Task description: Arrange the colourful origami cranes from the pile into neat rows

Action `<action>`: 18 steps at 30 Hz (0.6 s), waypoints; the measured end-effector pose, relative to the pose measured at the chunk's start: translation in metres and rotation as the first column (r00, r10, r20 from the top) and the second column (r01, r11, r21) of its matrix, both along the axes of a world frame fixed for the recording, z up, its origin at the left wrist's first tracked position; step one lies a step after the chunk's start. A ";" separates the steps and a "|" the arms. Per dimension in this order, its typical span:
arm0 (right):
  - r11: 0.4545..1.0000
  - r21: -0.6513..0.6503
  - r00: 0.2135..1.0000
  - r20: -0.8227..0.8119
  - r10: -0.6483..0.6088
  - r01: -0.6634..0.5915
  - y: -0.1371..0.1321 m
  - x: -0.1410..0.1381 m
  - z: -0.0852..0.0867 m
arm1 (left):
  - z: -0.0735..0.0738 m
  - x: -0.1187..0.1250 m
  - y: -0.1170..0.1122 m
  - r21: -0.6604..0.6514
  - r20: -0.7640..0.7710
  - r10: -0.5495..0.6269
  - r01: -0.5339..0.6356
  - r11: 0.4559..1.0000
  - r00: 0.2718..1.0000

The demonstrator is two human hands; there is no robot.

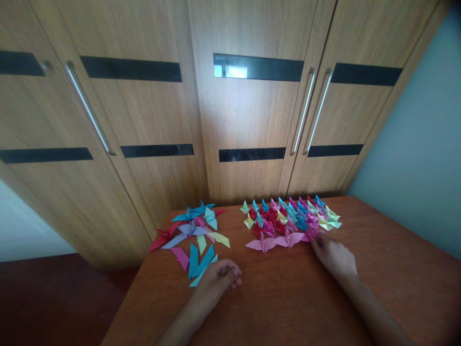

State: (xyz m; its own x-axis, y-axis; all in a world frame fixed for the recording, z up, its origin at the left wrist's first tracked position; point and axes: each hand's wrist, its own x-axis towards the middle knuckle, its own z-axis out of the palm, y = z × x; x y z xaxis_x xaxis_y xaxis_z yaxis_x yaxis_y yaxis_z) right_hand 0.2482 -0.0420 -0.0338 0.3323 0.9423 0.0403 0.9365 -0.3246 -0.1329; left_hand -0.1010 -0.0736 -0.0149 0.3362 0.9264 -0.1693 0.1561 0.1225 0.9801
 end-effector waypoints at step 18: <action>0.813 0.535 0.801 -0.371 0.470 -0.230 -0.014 -0.087 0.031 | 0.009 -0.019 0.011 0.204 -0.090 0.167 -0.146 0.968 0.982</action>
